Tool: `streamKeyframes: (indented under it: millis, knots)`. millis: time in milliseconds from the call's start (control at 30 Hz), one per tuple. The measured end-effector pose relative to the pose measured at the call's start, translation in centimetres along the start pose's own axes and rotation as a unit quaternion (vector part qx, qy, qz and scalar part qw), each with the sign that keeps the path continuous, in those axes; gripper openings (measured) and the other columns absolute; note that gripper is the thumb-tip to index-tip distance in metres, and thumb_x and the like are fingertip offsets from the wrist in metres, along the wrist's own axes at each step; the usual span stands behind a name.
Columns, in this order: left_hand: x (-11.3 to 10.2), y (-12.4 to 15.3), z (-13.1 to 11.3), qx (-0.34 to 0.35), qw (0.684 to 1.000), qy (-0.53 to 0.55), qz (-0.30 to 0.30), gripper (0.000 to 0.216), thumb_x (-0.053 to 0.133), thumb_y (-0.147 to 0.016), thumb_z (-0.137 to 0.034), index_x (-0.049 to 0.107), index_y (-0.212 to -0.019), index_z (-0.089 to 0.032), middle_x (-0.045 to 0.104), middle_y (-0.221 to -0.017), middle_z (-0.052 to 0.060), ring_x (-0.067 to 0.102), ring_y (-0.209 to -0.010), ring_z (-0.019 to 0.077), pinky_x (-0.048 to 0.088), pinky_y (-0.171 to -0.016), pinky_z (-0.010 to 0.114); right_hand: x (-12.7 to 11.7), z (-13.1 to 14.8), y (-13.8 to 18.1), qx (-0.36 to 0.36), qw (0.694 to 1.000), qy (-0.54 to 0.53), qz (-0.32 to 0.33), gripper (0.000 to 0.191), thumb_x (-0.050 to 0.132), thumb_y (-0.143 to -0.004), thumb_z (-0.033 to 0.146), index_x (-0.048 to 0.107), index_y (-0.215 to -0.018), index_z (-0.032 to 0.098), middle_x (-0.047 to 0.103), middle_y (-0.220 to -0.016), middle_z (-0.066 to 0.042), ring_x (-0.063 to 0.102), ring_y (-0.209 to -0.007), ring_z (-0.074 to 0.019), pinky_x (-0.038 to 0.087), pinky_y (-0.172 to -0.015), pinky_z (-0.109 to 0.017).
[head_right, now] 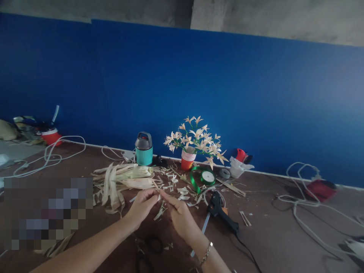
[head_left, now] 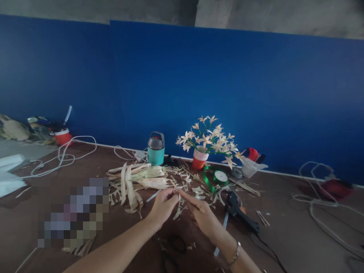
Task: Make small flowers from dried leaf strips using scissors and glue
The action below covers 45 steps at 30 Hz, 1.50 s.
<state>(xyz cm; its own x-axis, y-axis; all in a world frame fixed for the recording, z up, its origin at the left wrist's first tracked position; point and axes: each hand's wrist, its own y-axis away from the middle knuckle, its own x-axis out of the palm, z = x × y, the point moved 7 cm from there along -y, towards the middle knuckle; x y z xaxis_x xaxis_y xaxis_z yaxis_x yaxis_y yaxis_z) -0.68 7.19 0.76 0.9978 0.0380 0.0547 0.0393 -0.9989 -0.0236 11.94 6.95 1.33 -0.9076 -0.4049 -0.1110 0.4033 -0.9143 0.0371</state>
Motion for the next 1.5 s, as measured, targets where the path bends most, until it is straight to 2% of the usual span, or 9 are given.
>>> streamKeyframes:
  millis: [67,133,333,700,933,1033,1100,1233,1500]
  knots:
    - [-0.1,0.1,0.0,0.005,1.000,-0.011,-0.018,0.017,0.051,-0.068,-0.022,0.049,-0.052,-0.016,0.039,-0.048,-0.006,0.033,-0.049,0.0085,0.027,-0.049,0.021,0.2,1.0,0.0,-0.094,0.990,0.102,-0.017,0.040,0.048,-0.080,0.017,0.061,-0.118,0.021,0.069,-0.105,-0.005,0.061,-0.102,-0.0202,0.047,-0.091,-0.036]
    - [-0.2,0.1,0.1,0.004,0.999,-0.011,-0.031,0.018,0.050,-0.067,-0.022,0.047,-0.051,-0.016,0.038,-0.049,-0.006,0.033,-0.050,0.0085,0.026,-0.049,0.020,0.5,1.4,0.3,-0.134,0.974,0.183,-0.021,0.050,0.042,-0.077,0.007,0.056,-0.123,0.021,0.063,-0.120,-0.004,0.053,-0.115,-0.0202,0.037,-0.102,-0.038]
    - [-0.1,0.1,0.8,-0.027,0.998,0.007,-0.059,0.020,0.051,-0.067,-0.026,0.046,-0.050,-0.017,0.037,-0.047,-0.006,0.032,-0.046,0.0080,0.025,-0.046,0.020,1.1,2.1,1.1,-0.126,0.914,0.383,-0.038,0.073,0.037,-0.068,-0.005,0.041,-0.135,0.025,0.069,-0.108,-0.007,0.066,-0.093,-0.0186,0.051,-0.081,-0.028]
    - [0.1,-0.1,0.8,-0.047,0.995,-0.005,-0.083,0.021,0.049,-0.063,-0.026,0.045,-0.044,-0.018,0.037,-0.041,-0.006,0.031,-0.042,0.0078,0.023,-0.044,0.021,1.4,1.6,1.0,-0.064,0.815,0.574,-0.044,0.075,0.040,-0.070,-0.003,0.034,-0.139,0.027,0.069,-0.089,-0.007,0.066,-0.072,-0.0189,0.049,-0.061,-0.024]
    - [-1.6,-0.2,0.9,-0.066,0.991,-0.019,-0.117,0.020,0.053,-0.064,-0.026,0.052,-0.048,-0.016,0.042,-0.043,-0.004,0.036,-0.044,0.0089,0.023,-0.045,0.021,-4.8,1.1,0.1,0.011,0.856,0.490,-0.167,0.064,0.035,-0.075,0.001,0.043,-0.135,0.022,0.069,-0.082,-0.010,0.064,-0.070,-0.0217,0.047,-0.067,-0.032]
    - [-1.9,-0.6,0.9,-0.052,0.992,-0.040,-0.111,0.021,0.054,-0.068,-0.029,0.058,-0.054,-0.014,0.046,-0.046,-0.003,0.041,-0.046,0.0102,0.027,-0.046,0.021,-5.0,0.9,-0.4,-0.036,0.956,0.257,-0.138,0.050,0.037,-0.087,0.023,0.039,-0.137,0.021,0.066,-0.074,-0.006,0.058,-0.062,-0.0174,0.046,-0.060,-0.028]
    - [-1.7,-0.9,0.6,-0.014,0.993,-0.068,-0.095,0.023,0.054,-0.071,-0.031,0.060,-0.056,-0.014,0.049,-0.048,-0.002,0.044,-0.050,0.0111,0.030,-0.049,0.021,-3.4,0.0,-0.3,0.024,0.994,0.092,-0.059,0.059,0.042,-0.087,0.038,0.025,-0.142,0.024,0.054,-0.056,0.003,0.045,-0.046,-0.0122,0.036,-0.045,-0.021]
    - [-1.3,-1.0,0.4,0.043,0.991,-0.112,-0.064,0.024,0.053,-0.075,-0.032,0.065,-0.064,-0.014,0.055,-0.055,-0.002,0.047,-0.055,0.0123,0.034,-0.054,0.021,-0.4,-0.2,0.6,0.110,0.993,-0.033,0.036,0.075,0.053,-0.080,0.047,0.019,-0.143,0.024,0.039,-0.046,0.009,0.028,-0.042,-0.0068,0.019,-0.041,-0.015]
    - [-0.8,-0.6,-0.5,0.067,0.983,-0.166,-0.039,0.028,0.052,-0.077,-0.035,0.068,-0.067,-0.014,0.056,-0.053,-0.001,0.045,-0.052,0.0129,0.033,-0.051,0.021,-0.9,-0.4,0.2,0.090,0.995,-0.050,0.008,0.056,0.065,-0.068,0.055,0.060,-0.107,0.015,0.032,-0.048,0.010,0.024,-0.042,-0.0040,0.014,-0.039,-0.017]
